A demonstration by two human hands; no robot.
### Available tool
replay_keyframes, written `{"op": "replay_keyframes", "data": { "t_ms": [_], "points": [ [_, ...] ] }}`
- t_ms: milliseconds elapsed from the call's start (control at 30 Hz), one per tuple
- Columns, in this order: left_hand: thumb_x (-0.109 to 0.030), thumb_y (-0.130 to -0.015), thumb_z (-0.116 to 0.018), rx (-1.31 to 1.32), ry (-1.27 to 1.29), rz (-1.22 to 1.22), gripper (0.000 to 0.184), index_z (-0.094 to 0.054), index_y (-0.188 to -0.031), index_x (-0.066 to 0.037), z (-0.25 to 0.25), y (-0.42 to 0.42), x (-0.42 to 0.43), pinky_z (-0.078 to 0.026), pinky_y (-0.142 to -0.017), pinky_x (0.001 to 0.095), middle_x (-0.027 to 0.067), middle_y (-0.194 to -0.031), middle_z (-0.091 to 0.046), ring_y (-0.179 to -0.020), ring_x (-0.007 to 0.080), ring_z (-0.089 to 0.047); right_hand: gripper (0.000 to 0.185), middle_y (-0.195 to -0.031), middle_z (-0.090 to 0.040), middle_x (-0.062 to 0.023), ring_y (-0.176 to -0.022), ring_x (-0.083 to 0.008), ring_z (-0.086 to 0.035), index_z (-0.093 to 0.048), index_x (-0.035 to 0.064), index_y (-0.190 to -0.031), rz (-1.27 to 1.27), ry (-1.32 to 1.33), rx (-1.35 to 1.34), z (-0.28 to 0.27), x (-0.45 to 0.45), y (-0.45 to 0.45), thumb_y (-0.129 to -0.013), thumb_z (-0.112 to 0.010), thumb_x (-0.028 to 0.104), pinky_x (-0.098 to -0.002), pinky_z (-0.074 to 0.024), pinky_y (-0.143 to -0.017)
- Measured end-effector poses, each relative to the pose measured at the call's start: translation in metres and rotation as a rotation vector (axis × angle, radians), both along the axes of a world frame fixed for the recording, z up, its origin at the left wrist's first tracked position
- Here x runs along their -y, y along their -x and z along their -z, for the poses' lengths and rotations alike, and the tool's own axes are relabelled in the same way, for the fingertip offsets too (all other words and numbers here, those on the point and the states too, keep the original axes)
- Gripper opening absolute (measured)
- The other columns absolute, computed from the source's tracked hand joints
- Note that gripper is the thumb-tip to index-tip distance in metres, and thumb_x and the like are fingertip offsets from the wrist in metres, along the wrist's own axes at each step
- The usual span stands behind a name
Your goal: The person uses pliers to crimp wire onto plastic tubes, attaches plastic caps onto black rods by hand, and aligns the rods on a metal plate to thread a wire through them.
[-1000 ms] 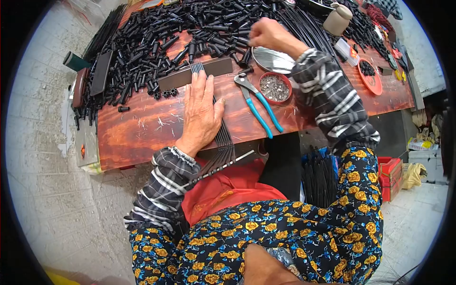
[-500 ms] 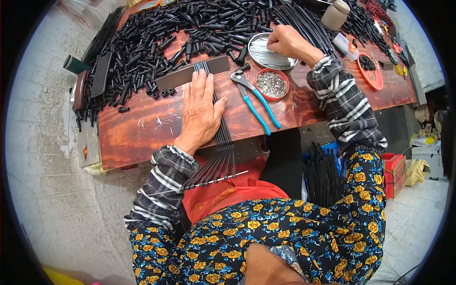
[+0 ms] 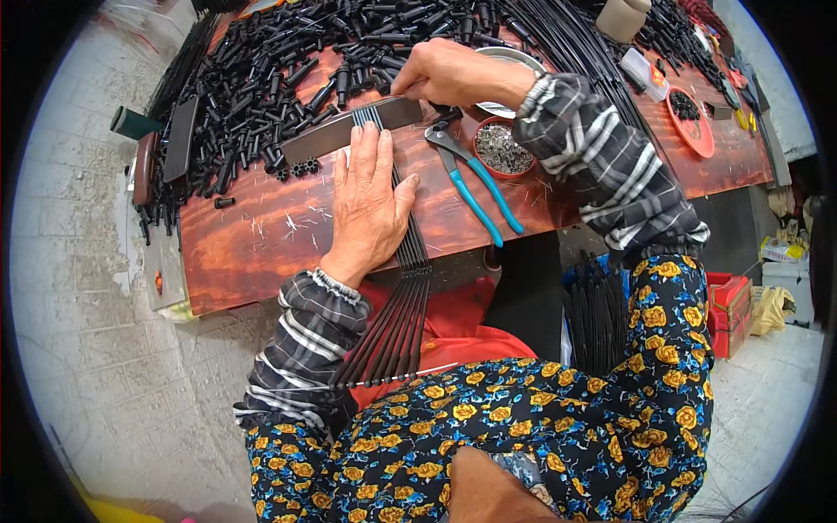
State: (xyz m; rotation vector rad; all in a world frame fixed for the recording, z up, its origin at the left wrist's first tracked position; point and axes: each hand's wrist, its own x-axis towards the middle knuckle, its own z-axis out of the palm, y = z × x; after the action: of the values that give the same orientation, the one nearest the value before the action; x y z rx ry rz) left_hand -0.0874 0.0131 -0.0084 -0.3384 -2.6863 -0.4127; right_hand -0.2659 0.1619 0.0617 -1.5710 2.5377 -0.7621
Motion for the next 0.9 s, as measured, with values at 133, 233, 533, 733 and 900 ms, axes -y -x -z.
{"op": "replay_keyframes", "data": {
  "t_ms": [133,233,533,733,900],
  "points": [
    [-0.027,-0.089,-0.056,0.005,-0.009,0.001,0.06,-0.038,-0.137,0.005,-0.0002,0.0,-0.0007,-0.017,-0.112,0.0497,0.0223,-0.146,-0.029,-0.139,0.0365,-0.024,0.027,-0.079,-0.068,-0.0165,-0.069,-0.0294,-0.067,-0.07,0.0077,-0.103,-0.013,-0.046,0.01,0.0032,0.0076,0.0012,-0.076,-0.063,0.007,-0.0353,-0.051,-0.064],
    [-0.027,-0.089,-0.056,0.009,-0.018,0.004,0.06,-0.038,-0.136,0.006,-0.002,0.0,-0.0008,-0.017,-0.112,0.0497,0.0228,-0.146,-0.03,-0.139,0.0369,-0.024,0.032,-0.082,-0.068,-0.018,-0.071,-0.0298,-0.067,-0.069,0.0088,-0.106,-0.035,-0.015,-0.042,0.0079,0.0103,0.0014,-0.076,-0.061,0.004,-0.0359,-0.0517,-0.067],
    [-0.028,-0.089,-0.057,0.014,-0.028,0.003,0.061,-0.038,-0.136,0.006,-0.0026,-0.0004,-0.0014,-0.017,-0.113,0.0491,0.0233,-0.146,-0.03,-0.139,0.0363,-0.024,0.037,-0.087,-0.069,-0.0197,-0.078,-0.0306,-0.068,-0.068,0.0068,-0.11,-0.008,-0.069,-0.035,0.0062,0.0098,-0.0042,-0.075,-0.057,-0.001,-0.0371,-0.0522,-0.073],
    [-0.028,-0.089,-0.057,0.008,-0.03,0.005,0.061,-0.039,-0.136,0.006,-0.0016,0.0003,-0.0009,-0.017,-0.113,0.0488,0.0226,-0.146,-0.03,-0.139,0.0359,-0.024,0.043,-0.092,-0.068,-0.019,-0.085,-0.0344,-0.066,-0.07,0.0109,-0.108,0.036,-0.064,0.0,0.0055,0.0086,-0.0035,-0.069,-0.057,0.0,-0.0397,-0.0516,-0.076],
    [-0.028,-0.089,-0.057,0.02,-0.035,0.007,0.061,-0.038,-0.136,0.005,-0.0021,-0.0005,-0.0006,-0.016,-0.113,0.049,0.0226,-0.146,-0.03,-0.139,0.0362,-0.024,0.046,-0.094,-0.068,-0.0181,-0.088,-0.0337,-0.065,-0.07,0.0146,-0.109,0.027,-0.096,0.006,0.0032,0.0115,-0.0046,-0.069,-0.057,-0.001,-0.0401,-0.0512,-0.078]
  ]
}}
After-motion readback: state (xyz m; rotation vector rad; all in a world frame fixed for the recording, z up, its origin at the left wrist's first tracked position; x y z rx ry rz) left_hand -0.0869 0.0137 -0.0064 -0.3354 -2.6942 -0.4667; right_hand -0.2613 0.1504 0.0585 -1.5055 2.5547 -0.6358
